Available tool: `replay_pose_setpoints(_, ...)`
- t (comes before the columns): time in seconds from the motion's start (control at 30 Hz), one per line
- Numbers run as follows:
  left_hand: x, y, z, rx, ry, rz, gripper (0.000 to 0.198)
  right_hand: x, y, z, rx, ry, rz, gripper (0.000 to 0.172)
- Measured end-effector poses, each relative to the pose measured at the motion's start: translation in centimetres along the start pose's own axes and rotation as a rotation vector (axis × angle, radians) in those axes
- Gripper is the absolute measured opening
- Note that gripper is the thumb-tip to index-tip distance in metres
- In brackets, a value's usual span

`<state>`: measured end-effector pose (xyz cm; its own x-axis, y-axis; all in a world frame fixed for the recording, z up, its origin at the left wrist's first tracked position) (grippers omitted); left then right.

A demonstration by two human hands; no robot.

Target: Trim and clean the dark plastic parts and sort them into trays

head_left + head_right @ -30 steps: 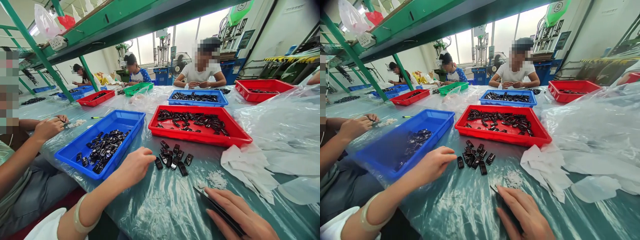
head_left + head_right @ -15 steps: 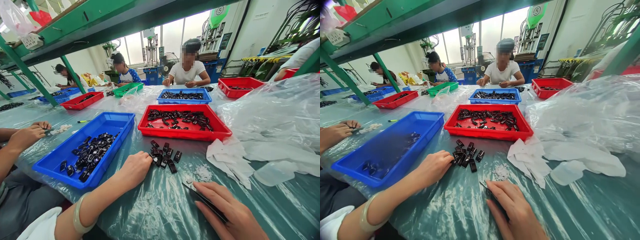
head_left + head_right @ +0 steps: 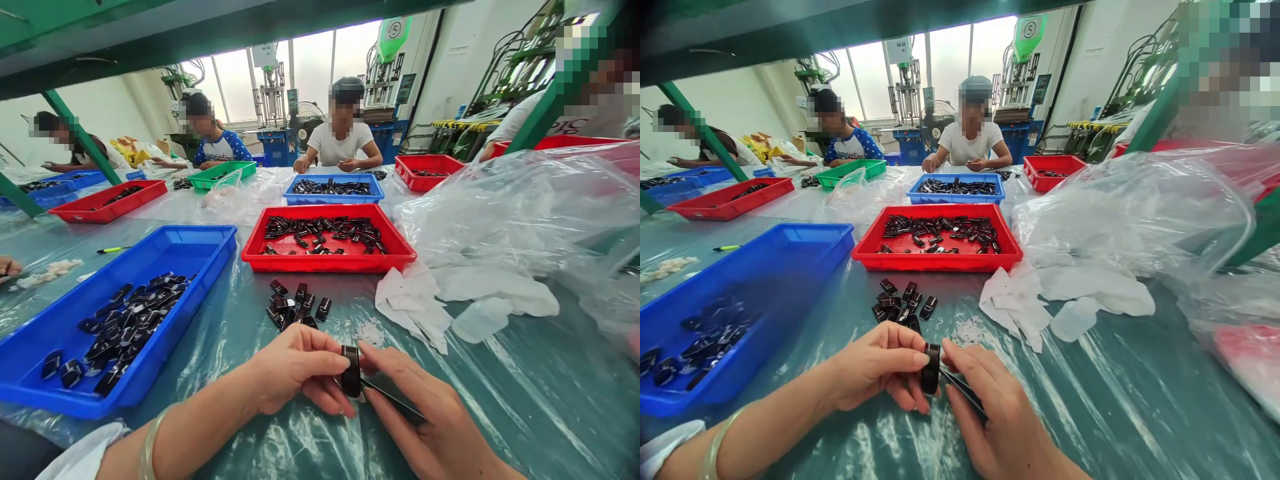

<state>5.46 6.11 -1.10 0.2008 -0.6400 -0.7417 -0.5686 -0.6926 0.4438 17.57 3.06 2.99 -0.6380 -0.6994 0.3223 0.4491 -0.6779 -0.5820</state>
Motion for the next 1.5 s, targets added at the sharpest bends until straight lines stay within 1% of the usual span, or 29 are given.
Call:
replay_pose_setpoints(0.1, 0.8, -0.4, -0.1, 0.001, 0.014, 0.023, 0.026, 0.2, 0.1, -0.4, 0.017, -0.058, 0.002, 0.041)
replay_pose_setpoints(0.2, 1.3, -0.7, 0.1, -0.028, 0.008, 0.024, 0.027, 0.2, 0.1, -0.4, 0.029, -0.026, 0.009, 0.039)
replay_pose_setpoints(0.27, 1.6, -0.7, 0.3, -0.049, -0.017, 0.033, 0.027, -0.2, -0.4, 0.7, -0.019, 0.079, 0.016, 0.037)
replay_pose_setpoints(0.33, 1.8, -0.7, 0.5, -0.071, -0.057, 0.049, 0.029, -1.2, -1.0, 3.0, -0.136, 0.256, -0.024, 0.037)
replay_pose_setpoints(0.37, 1.8, -0.7, 0.6, -0.076, -0.077, 0.054, 0.029, -2.1, -1.2, 4.7, -0.223, 0.351, -0.079, 0.038)
replay_pose_setpoints(0.4, 1.8, -0.6, 0.6, -0.076, -0.094, 0.057, 0.030, -3.5, -1.2, 6.5, -0.297, 0.416, -0.192, 0.039)
replay_pose_setpoints(0.43, 1.8, -0.6, 0.6, -0.074, -0.107, 0.057, 0.031, -5.0, -0.8, 8.4, -0.409, 0.423, -0.325, 0.040)
replay_pose_setpoints(0.47, 1.7, -0.5, 0.6, -0.068, -0.116, 0.054, 0.031, -6.8, -0.1, 10.1, -0.509, 0.344, -0.464, 0.045)
replay_pose_setpoints(0.5, 1.6, -0.5, 0.6, -0.062, -0.122, 0.051, 0.032, -8.6, 0.7, 11.2, -0.569, 0.229, -0.579, 0.050)
replay_pose_setpoints(0.53, 1.6, -0.4, 0.5, -0.057, -0.126, 0.049, 0.032, -10.4, 1.6, 11.7, -0.581, 0.146, -0.694, 0.056)
replay_pose_setpoints(0.6, 1.5, -0.3, 0.4, -0.043, -0.132, 0.047, 0.032, -12.8, 2.9, 12.0, -0.525, 0.128, -0.799, 0.066)
replay_pose_setpoints(0.63, 1.5, -0.2, 0.4, -0.035, -0.131, 0.045, 0.032, -13.8, 3.4, 11.7, -0.470, 0.116, -0.835, 0.062)
replay_pose_setpoints(0.7, 1.5, -0.2, 0.3, -0.017, -0.126, 0.039, 0.031, -15.1, 4.1, 10.5, -0.350, 0.077, -0.862, 0.050)
replay_pose_setpoints(0.77, 1.5, -0.2, 0.2, 0.000, -0.114, 0.030, 0.029, -15.6, 4.1, 8.8, -0.229, 0.026, -0.843, 0.037)
replay_pose_setpoints(0.83, 1.6, -0.2, 0.1, 0.015, -0.096, 0.019, 0.027, -15.4, 3.8, 7.4, -0.142, -0.002, -0.801, 0.027)
replay_pose_setpoints(0.9, 1.7, -0.2, -0.1, 0.034, -0.079, 0.015, 0.027, -14.9, 3.3, 6.7, -0.107, 0.010, -0.758, 0.023)
replay_pose_setpoints(0.97, 1.8, -0.1, -0.3, 0.054, -0.069, 0.019, 0.027, -13.9, 2.9, 6.7, -0.113, 0.059, -0.715, 0.025)
replay_pose_setpoints(1.03, 1.9, 0.0, -0.5, 0.070, -0.066, 0.025, 0.027, -12.5, 2.4, 6.8, -0.127, 0.108, -0.663, 0.030)
replay_pose_setpoints(1.1, 1.9, 0.1, -0.6, 0.082, -0.064, 0.030, 0.025, -10.3, 1.5, 6.8, -0.125, 0.165, -0.554, 0.034)
replay_pose_setpoints(1.13, 1.9, 0.1, -0.7, 0.090, -0.061, 0.031, 0.024, -8.8, 0.8, 6.7, -0.116, 0.204, -0.461, 0.034)
replay_pose_setpoints(1.2, 2.0, 0.2, -0.8, 0.109, -0.048, 0.034, 0.023, -5.3, -0.5, 6.2, -0.087, 0.354, -0.199, 0.037)
replay_pose_setpoints(1.27, 2.0, 0.3, -0.9, 0.131, -0.036, 0.037, 0.022, -2.7, -1.4, 5.4, -0.065, 0.472, -0.018, 0.040)
replay_pose_setpoints(1.3, 2.1, 0.3, -0.9, 0.139, -0.030, 0.042, 0.022, -1.8, -1.8, 5.1, -0.058, 0.504, 0.032, 0.041)
replay_pose_setpoints(1.37, 2.2, 0.3, -1.0, 0.151, -0.021, 0.055, 0.023, -0.7, -2.2, 4.6, -0.043, 0.533, 0.084, 0.041)
replay_pose_setpoints(1.5, 2.5, 0.4, -1.2, 0.169, 0.010, 0.072, 0.023, 0.1, -2.0, 3.8, -0.030, 0.577, 0.147, 0.041)
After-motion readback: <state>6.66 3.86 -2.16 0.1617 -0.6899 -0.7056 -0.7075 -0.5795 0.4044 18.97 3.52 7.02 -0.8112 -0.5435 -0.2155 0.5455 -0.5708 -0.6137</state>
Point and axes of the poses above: each hand's wrist, its own y-axis away from the middle knuckle, its own z-axis out of the back of the hand, x = y × z, the point moved 7 cm from there along -y, towards the middle knuckle, and after that the axes turned 10 degrees about y, right-handed, at the moved point
